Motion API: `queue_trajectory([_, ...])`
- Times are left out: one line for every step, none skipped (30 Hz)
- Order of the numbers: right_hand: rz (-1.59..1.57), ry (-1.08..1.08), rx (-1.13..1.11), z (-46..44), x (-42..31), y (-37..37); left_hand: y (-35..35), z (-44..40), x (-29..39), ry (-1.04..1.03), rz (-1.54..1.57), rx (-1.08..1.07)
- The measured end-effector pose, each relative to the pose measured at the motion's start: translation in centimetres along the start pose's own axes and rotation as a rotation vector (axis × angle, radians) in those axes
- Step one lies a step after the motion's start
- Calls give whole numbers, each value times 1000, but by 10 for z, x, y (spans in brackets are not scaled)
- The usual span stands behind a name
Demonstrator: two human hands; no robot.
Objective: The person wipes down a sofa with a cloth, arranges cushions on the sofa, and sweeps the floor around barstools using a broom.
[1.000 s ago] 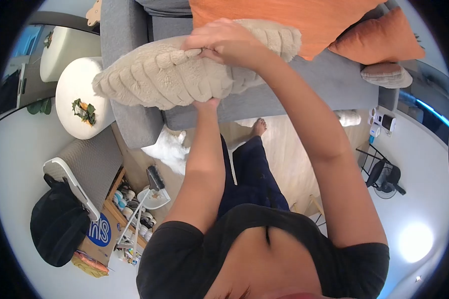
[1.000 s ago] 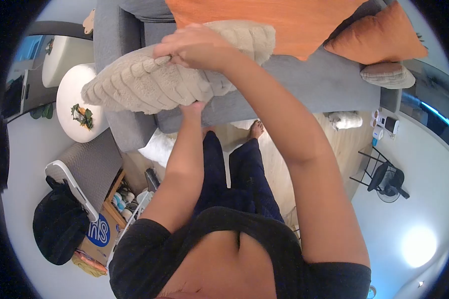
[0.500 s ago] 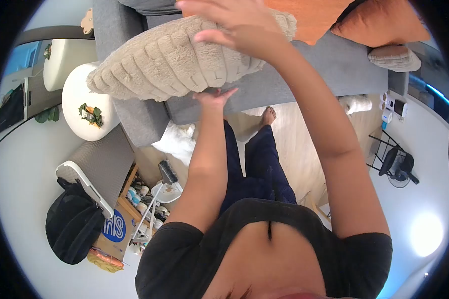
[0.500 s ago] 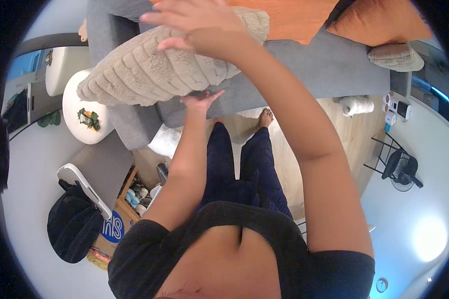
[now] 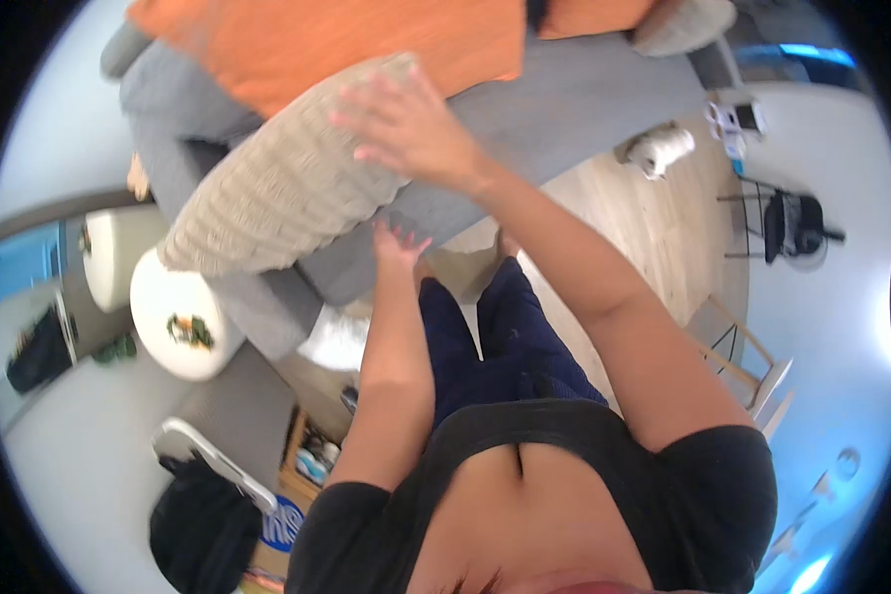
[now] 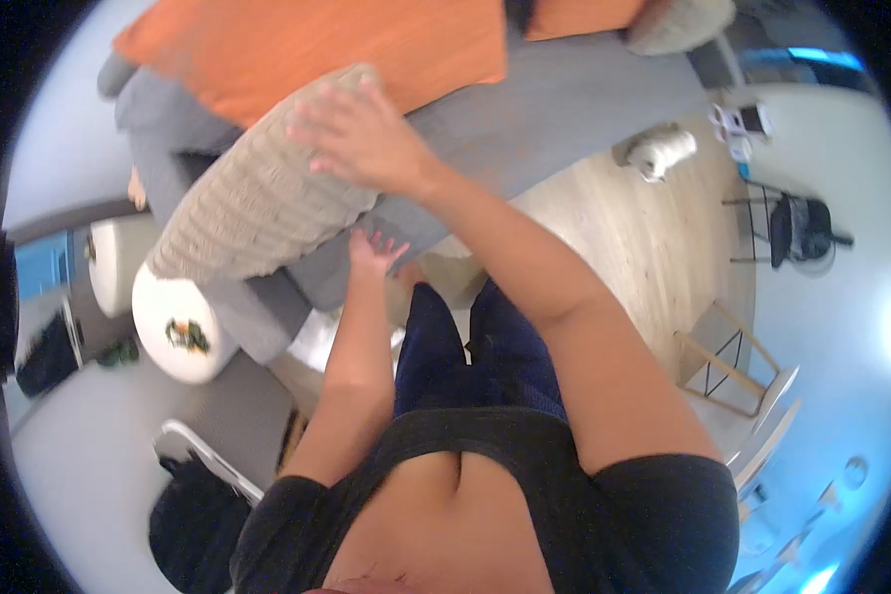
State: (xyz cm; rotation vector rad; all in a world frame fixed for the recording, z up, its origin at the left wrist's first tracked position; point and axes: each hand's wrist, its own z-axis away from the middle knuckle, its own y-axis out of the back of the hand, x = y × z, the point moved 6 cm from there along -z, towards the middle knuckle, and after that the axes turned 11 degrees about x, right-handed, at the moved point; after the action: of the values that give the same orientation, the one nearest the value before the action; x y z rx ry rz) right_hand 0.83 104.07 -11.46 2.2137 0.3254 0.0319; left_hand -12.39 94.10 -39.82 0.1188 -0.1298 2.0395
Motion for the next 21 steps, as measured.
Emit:
queue_trajectory([-102, -54, -5, 16, 3, 15, -3, 5, -4, -37, -162, -94])
queue_trajectory([-212, -104, -3, 30, 5, 27, -10, 14, -6, -83, -320, -185])
queue_trajectory([-292, -219, -97, 48, 8, 35, -17, 31, -8, -103, -356, -224])
queue_trajectory([-378, -330, -186, 66, 12, 45, -27, 52, -8, -242, -582, -279])
queue_trajectory([-357, -461, -267, 83, 18, 56, -39, 71, -9, -391, -802, -324])
queue_trajectory([-345, -591, -347, 101, 22, 67, -48, 80, -13, -421, -823, -350])
queue_trajectory([-355, -623, -245, 113, 23, 86, -58, 83, -19, -513, -963, -419])
queue_trajectory([-371, -644, -145, 121, 25, 105, -69, 90, -25, -610, -1096, -479])
queue_trajectory([-367, -627, -113, 125, 24, 124, -75, 98, -30, -647, -1097, -486])
queue_trajectory([-362, -673, -157, 134, 24, 136, -86, 114, -39, -815, -1181, -616])
queue_trajectory([-359, -718, -202, 141, 23, 147, -95, 132, -52, -985, -1261, -743])
queue_trajectory([-361, -704, -177, 146, 19, 158, -101, 146, -62, -1015, -1263, -741])
queue_trajectory([-292, -600, -56, 147, 13, 174, -107, 162, -79, -1235, -1479, -759])
queue_trajectory([-222, -497, 61, 151, 7, 189, -111, 178, -97, -1453, -1693, -763])
queue_trajectory([-224, -489, 77, 161, 5, 193, -110, 195, -109, -1474, -1694, -755])
queue_trajectory([-248, -537, -16, 174, 3, 190, -105, 222, -123, -1748, -1668, -815])
queue_trajectory([-266, -580, -109, 188, 9, 186, -105, 251, -138, -2032, -1612, -876])
queue_trajectory([-268, -573, -99, 200, 18, 190, -112, 268, -149, -2045, -1613, -869])
queue_trajectory([-308, -723, -222, 223, 28, 184, -112, 272, -168, -1924, -1885, -961])
queue_trajectory([-352, -868, -350, 250, 34, 179, -106, 272, -185, -1767, -2152, -1043])
queue_trajectory([-290, -888, -368, 275, 43, 183, -104, 276, -194, -1771, -2164, -1020])
